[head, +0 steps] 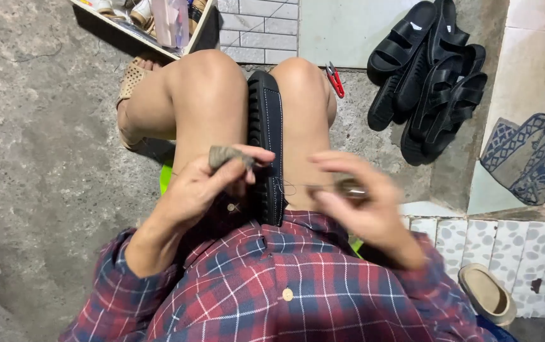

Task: Hand-stitching the sole of a black sandal using a stitching awl and thread

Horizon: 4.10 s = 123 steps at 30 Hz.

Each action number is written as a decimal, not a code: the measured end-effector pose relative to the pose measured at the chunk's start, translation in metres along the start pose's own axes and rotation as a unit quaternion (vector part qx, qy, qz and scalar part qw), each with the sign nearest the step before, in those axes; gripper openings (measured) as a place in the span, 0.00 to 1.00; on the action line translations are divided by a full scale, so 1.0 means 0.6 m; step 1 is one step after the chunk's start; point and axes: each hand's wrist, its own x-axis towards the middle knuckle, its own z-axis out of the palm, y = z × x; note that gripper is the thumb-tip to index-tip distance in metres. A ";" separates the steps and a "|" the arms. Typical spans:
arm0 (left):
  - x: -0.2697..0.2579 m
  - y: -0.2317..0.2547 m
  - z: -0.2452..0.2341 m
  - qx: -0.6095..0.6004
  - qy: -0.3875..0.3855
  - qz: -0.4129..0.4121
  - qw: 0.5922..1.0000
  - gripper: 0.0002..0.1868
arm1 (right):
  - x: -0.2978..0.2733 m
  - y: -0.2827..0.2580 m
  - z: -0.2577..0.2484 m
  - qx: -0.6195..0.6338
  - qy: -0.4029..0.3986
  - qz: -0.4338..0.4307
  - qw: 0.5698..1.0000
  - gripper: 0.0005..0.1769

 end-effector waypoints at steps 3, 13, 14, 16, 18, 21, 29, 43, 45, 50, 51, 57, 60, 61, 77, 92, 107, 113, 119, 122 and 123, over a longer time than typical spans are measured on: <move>0.026 -0.013 0.009 -0.067 0.038 -0.001 0.997 0.16 | 0.011 0.046 0.049 -0.087 -0.070 -0.073 0.991 0.12; 0.171 0.050 0.036 -0.054 0.156 0.065 0.984 0.21 | 0.053 0.075 0.052 0.145 -0.221 0.261 0.928 0.04; 0.190 0.052 0.032 -0.055 0.157 0.064 0.984 0.21 | 0.056 0.076 0.054 0.145 -0.222 0.262 0.928 0.04; 0.228 0.055 0.026 -0.085 0.165 0.127 0.974 0.20 | 0.061 0.079 0.057 0.223 -0.188 0.285 0.913 0.04; 0.256 0.049 0.017 -0.069 0.188 0.134 0.971 0.20 | 0.067 0.081 0.062 0.230 -0.174 0.286 0.914 0.04; 0.286 0.035 0.004 -0.058 0.211 0.145 0.965 0.20 | 0.072 0.077 0.069 0.232 -0.155 0.282 0.918 0.04; 0.264 0.024 -0.094 0.150 0.187 0.248 0.939 0.22 | 0.055 0.075 0.053 0.011 -0.101 0.107 0.989 0.05; 0.025 -0.011 -0.037 0.600 -0.012 0.236 0.764 0.55 | 0.030 0.086 0.022 -0.303 -0.240 -0.070 0.919 0.28; 0.024 -0.019 -0.032 0.612 -0.006 0.239 0.754 0.54 | 0.033 0.085 0.018 -0.302 -0.248 -0.067 0.918 0.29; 0.024 -0.023 -0.018 0.637 0.004 0.243 0.731 0.46 | 0.037 0.078 0.005 -0.325 -0.262 -0.082 0.905 0.31; 0.023 -0.023 -0.016 0.640 0.007 0.246 0.728 0.49 | 0.037 0.077 0.002 -0.353 -0.277 -0.080 0.890 0.30; 0.020 -0.026 0.004 0.632 0.020 0.251 0.733 0.54 | 0.022 0.029 0.003 -0.485 -0.270 -0.068 0.829 0.29; 0.018 -0.023 0.011 0.624 0.026 0.258 0.737 0.51 | 0.012 0.025 0.003 -0.505 -0.261 -0.082 0.819 0.31; 0.019 -0.022 0.012 0.612 0.031 0.270 0.743 0.48 | 0.010 0.027 0.002 -0.502 -0.254 -0.108 0.820 0.33; 0.001 -0.013 0.014 0.609 0.031 0.301 0.733 0.45 | -0.001 0.065 0.047 -0.365 -0.090 -0.268 0.887 0.20; -0.097 -0.061 -0.006 0.640 0.049 0.244 0.727 0.08 | -0.041 0.023 0.079 -0.483 -0.062 -0.191 0.852 0.21; -0.051 -0.037 0.031 0.185 0.085 0.217 0.955 0.04 | 0.002 0.075 0.063 -0.447 -0.033 -0.305 0.841 0.17; -0.025 -0.030 0.034 0.434 0.190 0.195 0.859 0.08 | 0.011 0.081 0.062 -0.407 -0.027 -0.314 0.857 0.15; -0.030 -0.048 0.014 0.272 0.114 0.008 0.955 0.17 | 0.013 0.065 0.050 -0.373 -0.049 -0.281 0.883 0.16; -0.026 -0.013 0.018 0.320 0.138 0.021 0.937 0.16 | 0.013 0.030 0.017 -0.391 -0.137 -0.199 0.888 0.23; -0.020 -0.003 0.025 0.362 0.140 0.048 0.920 0.13 | 0.015 0.010 0.001 -0.386 -0.191 -0.142 0.891 0.24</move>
